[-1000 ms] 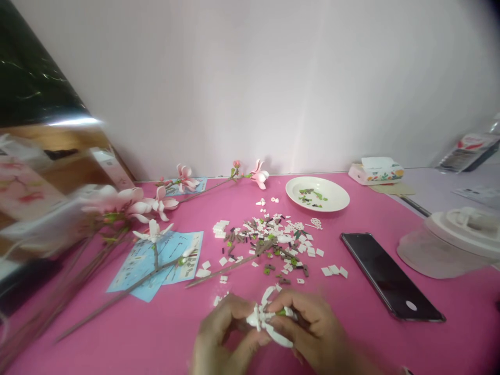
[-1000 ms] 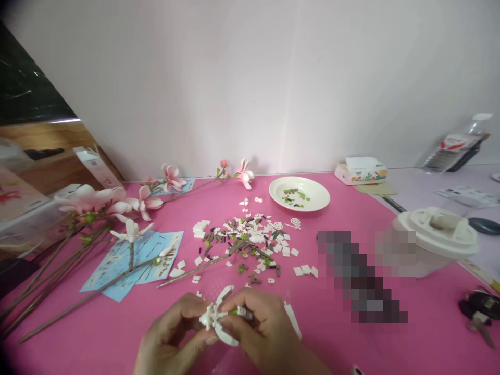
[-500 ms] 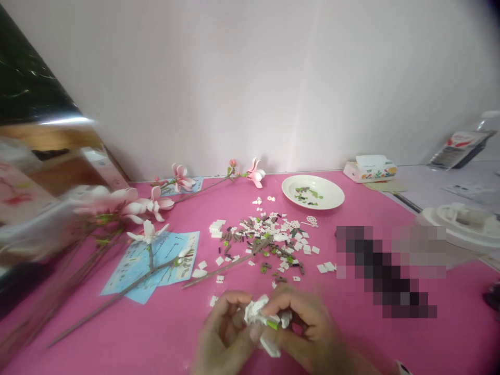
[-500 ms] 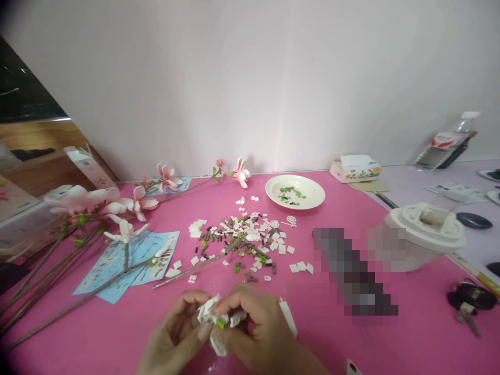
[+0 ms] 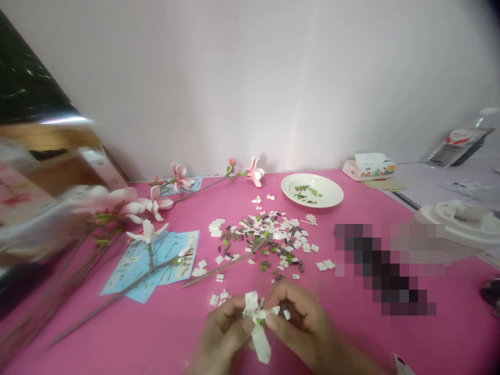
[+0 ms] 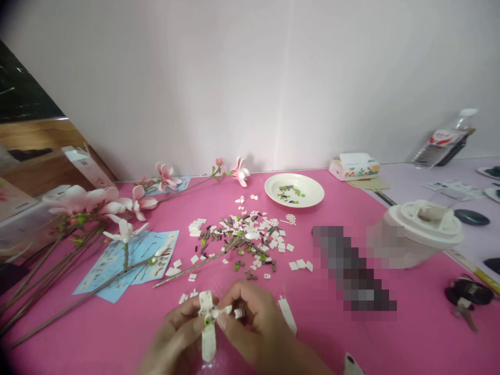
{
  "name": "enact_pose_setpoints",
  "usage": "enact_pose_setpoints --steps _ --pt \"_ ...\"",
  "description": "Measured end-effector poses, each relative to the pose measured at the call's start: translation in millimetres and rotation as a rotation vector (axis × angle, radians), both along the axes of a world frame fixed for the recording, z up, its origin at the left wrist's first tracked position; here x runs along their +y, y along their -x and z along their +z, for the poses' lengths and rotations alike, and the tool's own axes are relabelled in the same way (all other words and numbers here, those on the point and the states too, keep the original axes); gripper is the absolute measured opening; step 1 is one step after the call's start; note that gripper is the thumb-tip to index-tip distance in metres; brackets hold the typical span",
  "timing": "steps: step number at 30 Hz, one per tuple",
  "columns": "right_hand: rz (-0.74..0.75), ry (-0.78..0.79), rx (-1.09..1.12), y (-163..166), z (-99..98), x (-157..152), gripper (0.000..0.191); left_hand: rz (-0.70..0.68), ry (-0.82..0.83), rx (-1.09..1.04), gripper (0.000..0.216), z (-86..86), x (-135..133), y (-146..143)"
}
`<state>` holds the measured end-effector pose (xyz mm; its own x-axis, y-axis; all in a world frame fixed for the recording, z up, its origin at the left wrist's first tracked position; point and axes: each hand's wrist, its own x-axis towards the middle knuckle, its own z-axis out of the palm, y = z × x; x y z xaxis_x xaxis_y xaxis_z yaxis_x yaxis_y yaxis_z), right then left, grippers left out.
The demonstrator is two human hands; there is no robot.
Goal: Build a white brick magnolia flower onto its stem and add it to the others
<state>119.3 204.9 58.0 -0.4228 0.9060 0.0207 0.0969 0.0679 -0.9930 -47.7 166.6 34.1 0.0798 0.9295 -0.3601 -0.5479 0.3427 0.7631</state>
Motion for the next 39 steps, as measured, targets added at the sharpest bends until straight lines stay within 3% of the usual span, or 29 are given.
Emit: enact_pose_setpoints --steps 5,11,15,18,21,26,28,33,39 --pt "0.011 0.118 0.088 5 4.1 1 0.018 0.004 0.033 -0.114 0.030 -2.4 -1 -6" --pt "0.127 0.382 0.271 5 -0.4 1 0.015 -0.017 0.010 -0.167 0.032 -3.5 -2 -8" --pt "0.095 0.505 0.356 4 -3.6 2 0.014 -0.011 0.053 -0.104 0.031 3.9 -2 -5" --pt "0.058 0.514 0.381 3 -4.6 4 0.014 0.017 0.096 -0.061 0.031 8.4 -2 -3" --pt "-0.006 0.368 0.211 1 -4.8 8 0.010 0.080 0.080 -0.065 0.031 9.6 0 0" --pt "-0.070 -0.361 -0.371 -1 -13.4 11 0.016 0.126 0.093 -0.077 0.028 14.3 4 8" --pt "-0.018 -0.538 -0.522 -1 -20.8 11 0.022 0.128 0.115 -0.090 0.030 16.9 5 11" --pt "0.010 -0.632 -0.662 -2 -32.2 12 0.026 0.163 0.148 -0.083 0.035 14.2 5 13" --pt "-0.053 -0.618 -0.449 -3 -18.3 9 0.022 0.143 0.045 -0.002 0.038 -0.6 3 8"
